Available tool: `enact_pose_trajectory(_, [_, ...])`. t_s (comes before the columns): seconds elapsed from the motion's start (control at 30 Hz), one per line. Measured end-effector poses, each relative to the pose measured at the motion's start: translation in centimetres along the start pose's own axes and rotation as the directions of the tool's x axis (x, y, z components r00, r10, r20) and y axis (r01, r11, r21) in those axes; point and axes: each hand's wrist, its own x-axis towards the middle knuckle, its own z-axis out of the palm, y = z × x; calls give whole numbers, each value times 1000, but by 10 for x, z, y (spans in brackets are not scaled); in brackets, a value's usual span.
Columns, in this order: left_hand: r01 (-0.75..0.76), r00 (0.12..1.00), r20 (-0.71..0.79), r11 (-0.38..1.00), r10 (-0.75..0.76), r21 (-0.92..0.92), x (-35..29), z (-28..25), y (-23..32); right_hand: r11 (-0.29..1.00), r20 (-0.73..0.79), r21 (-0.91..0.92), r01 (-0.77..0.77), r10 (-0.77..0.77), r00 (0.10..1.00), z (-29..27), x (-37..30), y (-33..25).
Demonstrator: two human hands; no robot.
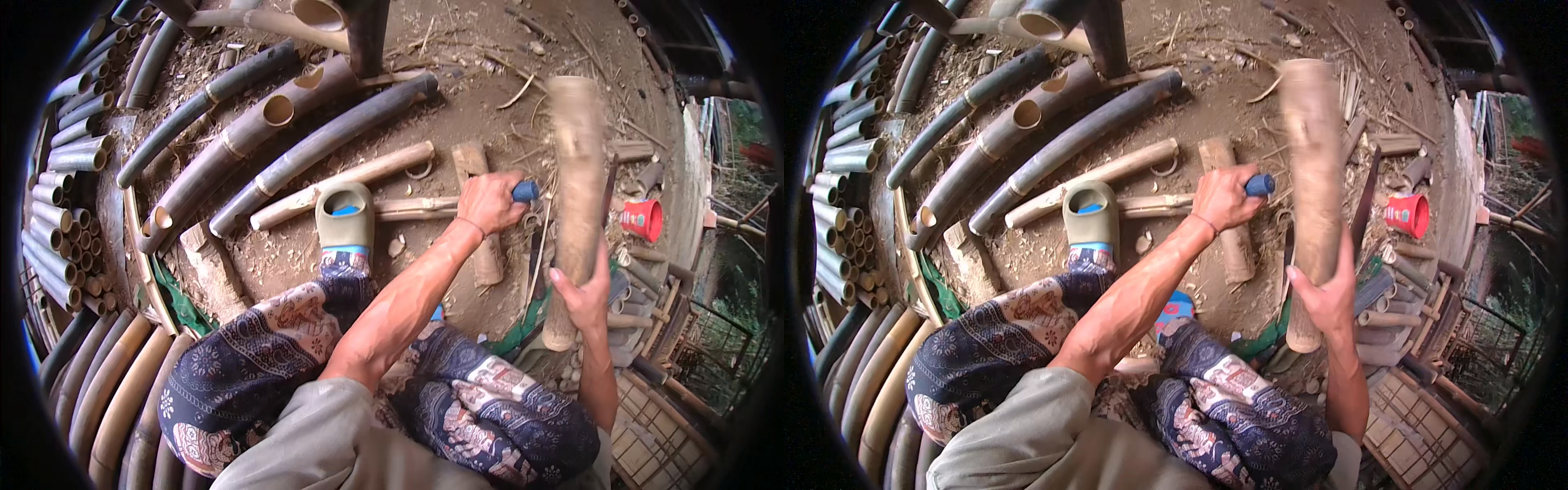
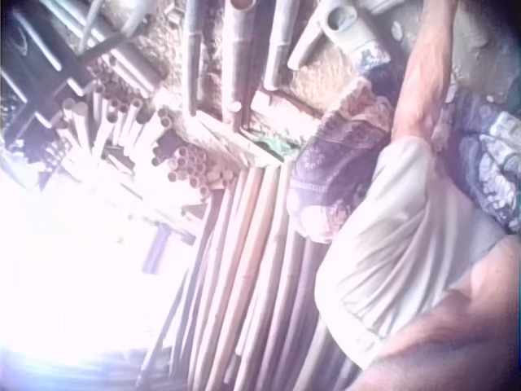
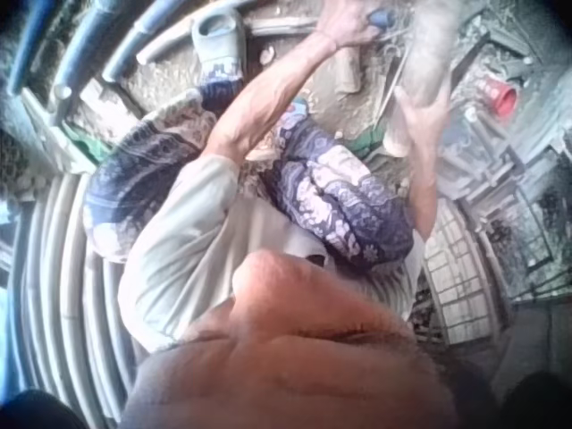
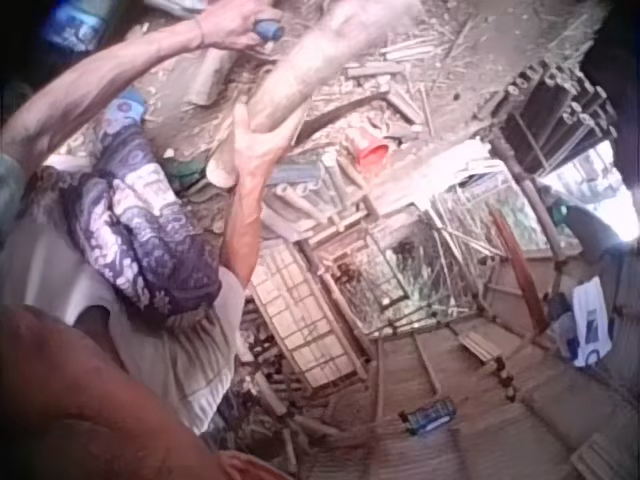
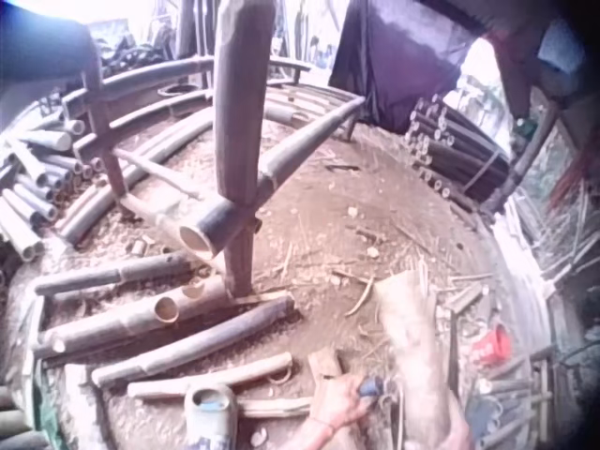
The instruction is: The person constructs a bamboo frame by hammering joints together using a thick bamboo section as a mallet and shaving down bamboo pegs with a knife.
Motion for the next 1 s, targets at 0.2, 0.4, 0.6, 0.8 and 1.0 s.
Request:
enact_pose_trajectory(0.2, [-70, 997, -8, 997, 71, 13, 13, -11, 0, 957, -209, 272, 96, -38, 977, 33, -3, -1])
enact_pose_trajectory(0.4, [-63, 956, -292, 970, -9, -235, -2, -41, -21, 789, -55, 596, -146, 222, 973, 21, -21, -2])
enact_pose_trajectory(0.6, [-537, 659, -663, 394, -356, -746, -17, -192, -22, 691, -208, 722, -30, 259, 943, 24, -61, 28])
enact_pose_trajectory(0.8, [-481, 721, -498, 865, 483, 143, 1, -100, 52, 712, -284, 692, -116, 417, 863, 49, -95, 49])
enact_pose_trajectory(1.0, [-480, 871, 110, 877, 478, -12, -67, -22, 25, 657, -258, 729, -190, 522, 813, 65, -131, 40])
